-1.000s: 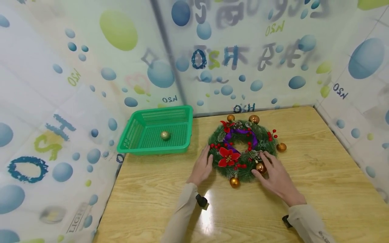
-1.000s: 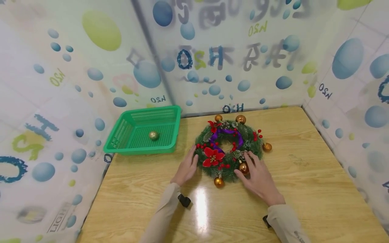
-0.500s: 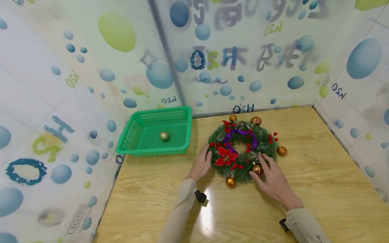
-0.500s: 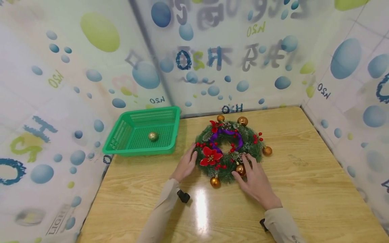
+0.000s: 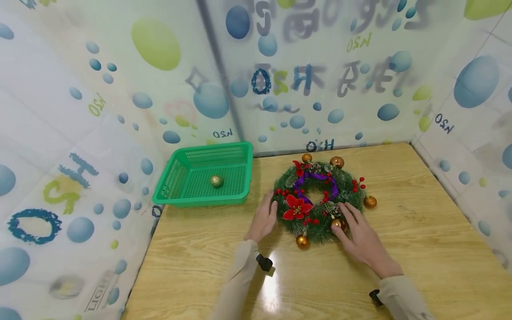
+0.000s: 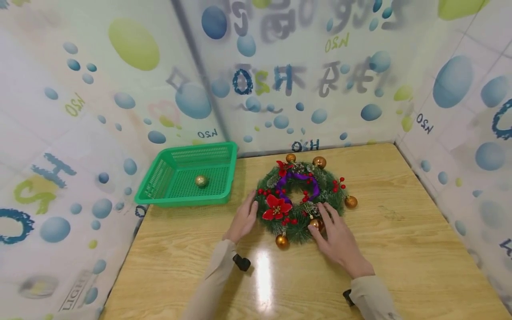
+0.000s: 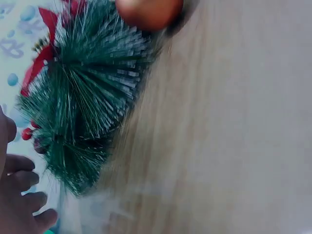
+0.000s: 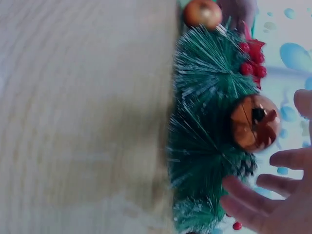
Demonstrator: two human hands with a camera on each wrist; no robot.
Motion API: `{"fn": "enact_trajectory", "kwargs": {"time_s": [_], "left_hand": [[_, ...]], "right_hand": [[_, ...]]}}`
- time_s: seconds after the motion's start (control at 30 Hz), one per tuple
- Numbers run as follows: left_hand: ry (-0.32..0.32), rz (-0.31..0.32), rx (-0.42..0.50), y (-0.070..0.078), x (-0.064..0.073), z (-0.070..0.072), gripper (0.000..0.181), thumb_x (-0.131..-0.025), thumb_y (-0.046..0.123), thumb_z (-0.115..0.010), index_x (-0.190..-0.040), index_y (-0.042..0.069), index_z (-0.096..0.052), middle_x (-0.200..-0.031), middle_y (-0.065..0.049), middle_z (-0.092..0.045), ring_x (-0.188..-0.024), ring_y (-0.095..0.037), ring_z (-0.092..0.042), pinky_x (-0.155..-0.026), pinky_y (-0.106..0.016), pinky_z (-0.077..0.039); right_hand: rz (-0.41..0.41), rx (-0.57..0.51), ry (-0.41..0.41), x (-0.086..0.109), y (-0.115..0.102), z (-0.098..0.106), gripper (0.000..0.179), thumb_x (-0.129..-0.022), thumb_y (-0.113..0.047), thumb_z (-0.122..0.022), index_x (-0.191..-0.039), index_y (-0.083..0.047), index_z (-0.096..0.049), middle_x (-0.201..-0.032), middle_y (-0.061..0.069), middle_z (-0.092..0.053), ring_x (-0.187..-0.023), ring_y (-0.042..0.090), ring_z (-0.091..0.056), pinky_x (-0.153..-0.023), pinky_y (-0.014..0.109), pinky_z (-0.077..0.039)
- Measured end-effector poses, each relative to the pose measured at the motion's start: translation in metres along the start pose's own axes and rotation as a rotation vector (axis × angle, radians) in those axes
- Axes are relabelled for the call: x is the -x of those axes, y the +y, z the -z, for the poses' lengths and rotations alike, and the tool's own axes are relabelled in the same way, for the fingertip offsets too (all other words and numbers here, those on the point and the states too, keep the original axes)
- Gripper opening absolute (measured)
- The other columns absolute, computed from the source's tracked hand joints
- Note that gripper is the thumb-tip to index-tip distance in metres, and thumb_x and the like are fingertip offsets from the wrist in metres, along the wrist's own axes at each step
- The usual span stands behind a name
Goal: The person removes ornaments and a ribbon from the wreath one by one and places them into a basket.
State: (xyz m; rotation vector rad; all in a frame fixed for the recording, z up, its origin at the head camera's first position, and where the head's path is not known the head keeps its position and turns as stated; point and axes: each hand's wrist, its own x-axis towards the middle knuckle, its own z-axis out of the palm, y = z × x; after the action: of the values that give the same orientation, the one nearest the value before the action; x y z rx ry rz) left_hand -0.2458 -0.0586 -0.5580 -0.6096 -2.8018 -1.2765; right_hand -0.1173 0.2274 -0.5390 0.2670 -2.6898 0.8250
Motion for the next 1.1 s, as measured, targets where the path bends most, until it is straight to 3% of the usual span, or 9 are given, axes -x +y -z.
{"fn": "enact_trajectory", "kwargs": {"time_s": [0.13, 0.2, 0.33, 0.5, 0.77, 1.1], "left_hand": [[0.039, -0.021, -0.021, 0.007, 0.017, -0.001, 0.056, -0.111, 0.026, -0.032, -0.158, -0.003, -0.025, -0.166, -0.024, -0.022, -0.154, -0.043, -0.019, -0.127, -0.057, -0.018], [0.041, -0.036, -0.04, 0.013, 0.026, -0.003, 0.056, -0.111, 0.026, -0.032, -0.158, -0.004, -0.025, -0.166, -0.024, -0.021, -0.155, -0.044, -0.017, -0.126, -0.059, -0.016], [-0.006, -0.042, -0.027, 0.025, 0.041, -0.012, 0.058, -0.112, 0.03, -0.029, -0.159, -0.003, -0.023, -0.168, -0.021, -0.018, -0.156, -0.041, -0.014, -0.127, -0.057, -0.014], [-0.078, -0.018, 0.027, 0.03, 0.053, -0.026, 0.061, -0.112, 0.036, -0.025, -0.161, 0.001, -0.018, -0.17, -0.015, -0.013, -0.157, -0.035, -0.015, -0.127, -0.054, -0.021], [-0.053, -0.017, 0.049, 0.028, 0.058, -0.032, 0.06, -0.113, 0.034, -0.027, -0.161, 0.001, -0.016, -0.17, -0.014, -0.009, -0.157, -0.032, -0.015, -0.126, -0.052, -0.023], [-0.068, 0.007, 0.014, 0.021, 0.054, -0.03, 0.062, -0.112, 0.039, -0.023, -0.162, 0.004, -0.012, -0.171, -0.01, -0.006, -0.158, -0.027, -0.012, -0.128, -0.047, -0.02]], "right_hand": [[-0.005, -0.01, 0.031, -0.002, 0.011, 0.011, 0.065, -0.103, -0.031, -0.059, -0.153, 0.004, -0.038, -0.156, 0.032, -0.035, -0.13, 0.055, -0.047, -0.087, 0.066, -0.05], [-0.006, -0.011, 0.059, -0.004, 0.018, 0.015, 0.064, -0.103, -0.03, -0.059, -0.152, 0.006, -0.04, -0.155, 0.033, -0.036, -0.135, 0.055, -0.04, -0.099, 0.072, -0.041], [-0.019, -0.006, 0.086, -0.006, 0.031, 0.018, 0.062, -0.103, -0.03, -0.057, -0.148, 0.01, -0.042, -0.15, 0.036, -0.041, -0.133, 0.055, -0.04, -0.106, 0.072, -0.033], [-0.072, -0.033, 0.031, -0.005, 0.039, 0.012, 0.064, -0.105, -0.031, -0.053, -0.149, 0.014, -0.038, -0.15, 0.04, -0.038, -0.134, 0.058, -0.038, -0.107, 0.072, -0.031], [-0.147, -0.098, -0.081, -0.006, 0.038, 0.003, 0.069, -0.109, -0.036, -0.042, -0.154, 0.014, -0.025, -0.16, 0.038, -0.021, -0.144, 0.058, -0.027, -0.113, 0.071, -0.027], [-0.172, -0.147, -0.143, -0.004, 0.033, 0.002, 0.071, -0.11, -0.038, -0.037, -0.154, 0.015, -0.018, -0.162, 0.037, -0.011, -0.148, 0.057, -0.018, -0.117, 0.07, -0.021]]}}
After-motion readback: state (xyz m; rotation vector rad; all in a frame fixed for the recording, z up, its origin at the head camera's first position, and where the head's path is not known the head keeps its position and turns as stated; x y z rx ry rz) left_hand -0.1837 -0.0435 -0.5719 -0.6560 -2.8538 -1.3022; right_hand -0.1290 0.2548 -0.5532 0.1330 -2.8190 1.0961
